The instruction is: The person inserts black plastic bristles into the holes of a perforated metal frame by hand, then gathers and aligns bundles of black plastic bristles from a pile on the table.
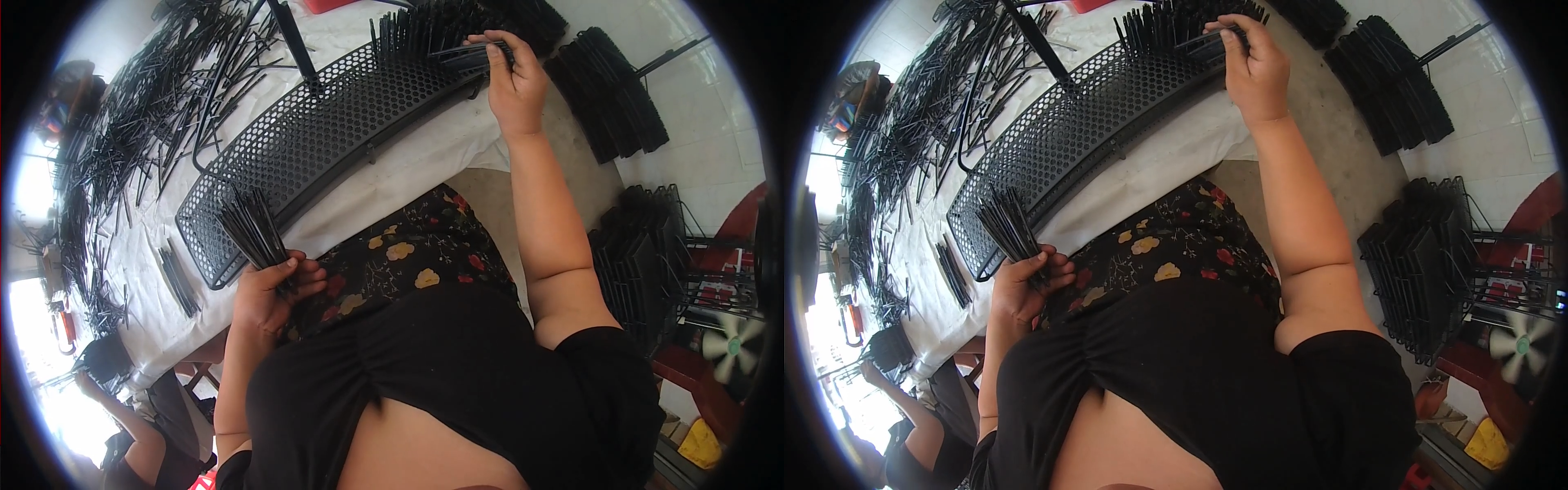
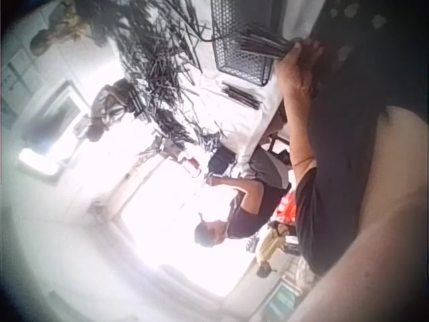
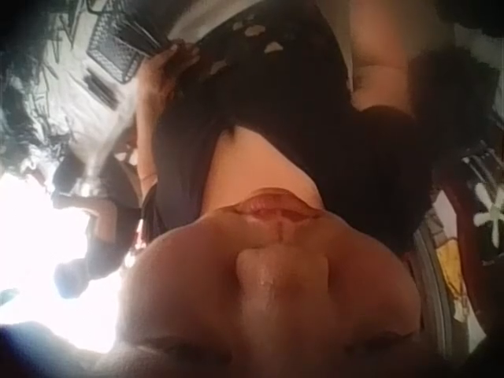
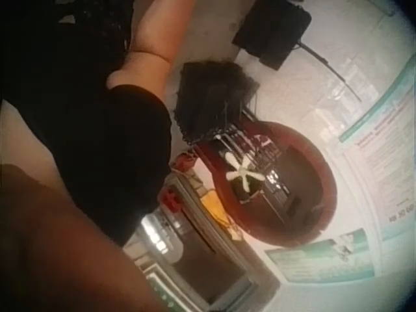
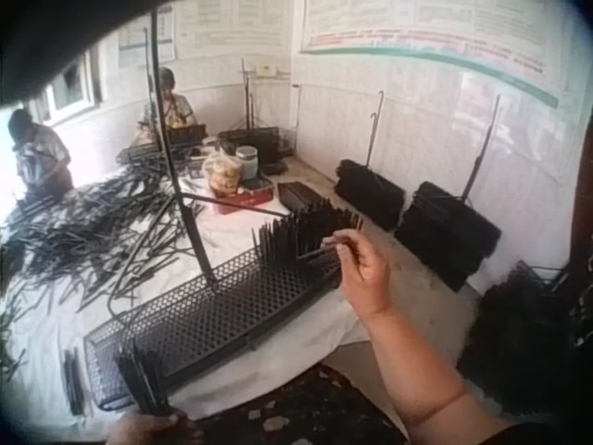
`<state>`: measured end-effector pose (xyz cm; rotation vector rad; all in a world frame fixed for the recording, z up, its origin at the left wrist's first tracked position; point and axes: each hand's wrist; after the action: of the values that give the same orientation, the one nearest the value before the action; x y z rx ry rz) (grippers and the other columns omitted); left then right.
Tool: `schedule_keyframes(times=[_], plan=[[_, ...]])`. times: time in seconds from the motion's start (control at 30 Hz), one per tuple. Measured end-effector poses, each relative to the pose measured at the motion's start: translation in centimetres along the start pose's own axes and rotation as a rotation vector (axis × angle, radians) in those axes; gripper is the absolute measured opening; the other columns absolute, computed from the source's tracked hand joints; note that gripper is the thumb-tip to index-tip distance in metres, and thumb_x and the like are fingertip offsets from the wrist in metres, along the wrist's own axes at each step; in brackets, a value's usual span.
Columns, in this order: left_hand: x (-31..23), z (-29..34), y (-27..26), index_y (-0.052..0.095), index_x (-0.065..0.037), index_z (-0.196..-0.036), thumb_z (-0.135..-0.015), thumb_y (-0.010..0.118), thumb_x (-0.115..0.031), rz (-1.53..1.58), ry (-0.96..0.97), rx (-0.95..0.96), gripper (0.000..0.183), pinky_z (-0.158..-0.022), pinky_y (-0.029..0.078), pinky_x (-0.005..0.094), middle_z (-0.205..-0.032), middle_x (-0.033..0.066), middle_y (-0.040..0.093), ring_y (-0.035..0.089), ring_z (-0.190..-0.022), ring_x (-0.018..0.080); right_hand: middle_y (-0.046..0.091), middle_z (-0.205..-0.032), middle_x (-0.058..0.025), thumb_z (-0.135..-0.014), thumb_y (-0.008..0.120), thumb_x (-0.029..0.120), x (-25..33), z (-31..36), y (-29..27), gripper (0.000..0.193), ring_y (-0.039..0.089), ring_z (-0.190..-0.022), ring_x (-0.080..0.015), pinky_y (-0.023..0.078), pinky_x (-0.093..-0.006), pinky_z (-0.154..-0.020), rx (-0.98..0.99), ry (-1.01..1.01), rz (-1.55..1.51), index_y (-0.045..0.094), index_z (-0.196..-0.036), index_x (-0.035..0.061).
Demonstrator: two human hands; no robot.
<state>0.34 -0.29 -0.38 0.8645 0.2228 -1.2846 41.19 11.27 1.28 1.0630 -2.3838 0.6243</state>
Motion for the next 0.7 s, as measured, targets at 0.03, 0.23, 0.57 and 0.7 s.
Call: schedule_keyframes(times=[0.03,0.23,0.57,0.7], plan=[[0.0,0.0,0.0,0.059,0.008,-0.105,-0.088,0.056,-0.001,-0.004,0.002,0.001,0.019,-0.078,0.059,0.0466,-0.093,0.0220,0.066,0.068,-0.088,0.0374,0.072,-0.095,-0.0101,-0.096,0.055,0.003,-0.1,0.2,0.1,0.012,0.068,-0.088,-0.0138,0.052,-0.0247,-0.081,-0.035,0.023,-0.061,0.060,-0.106,-0.0007],[0.0,0.1,0.0,0.059,0.005,-0.104,-0.088,0.057,-0.005,-0.037,0.012,-0.005,0.019,-0.077,0.059,0.0461,-0.092,0.0194,0.067,0.069,-0.087,0.0345,0.072,-0.097,-0.0087,-0.096,0.055,0.002,0.0,0.4,0.9,0.011,0.068,-0.091,-0.0131,0.051,-0.0243,-0.084,-0.203,0.246,-0.352,0.062,-0.105,0.0000],[0.1,-0.1,-0.1,0.060,0.006,-0.102,-0.088,0.057,-0.002,-0.022,0.012,-0.004,0.016,-0.077,0.059,0.0477,-0.092,0.0205,0.067,0.068,-0.086,0.0355,0.072,-0.100,-0.0089,-0.097,0.054,0.006,1.4,-1.1,1.8,0.012,0.066,-0.091,-0.0106,0.050,-0.0217,-0.082,-0.057,0.137,-0.085,0.060,-0.107,0.0010],[0.0,-0.2,0.0,0.059,0.006,-0.102,-0.088,0.057,-0.002,-0.015,0.007,0.014,0.016,-0.077,0.059,0.0480,-0.091,0.0203,0.067,0.068,-0.086,0.0354,0.072,-0.099,-0.0087,-0.097,0.055,0.006,1.0,-1.0,2.4,0.012,0.066,-0.089,-0.0104,0.050,-0.0213,-0.080,-0.123,0.141,-0.062,0.060,-0.106,0.0015]])
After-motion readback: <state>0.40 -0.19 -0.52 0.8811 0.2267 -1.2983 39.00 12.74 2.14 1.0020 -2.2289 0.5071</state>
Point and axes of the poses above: each hand's wrist, its own z-axis away from the middle knuckle, its own y-axis out of the palm, x = y × z
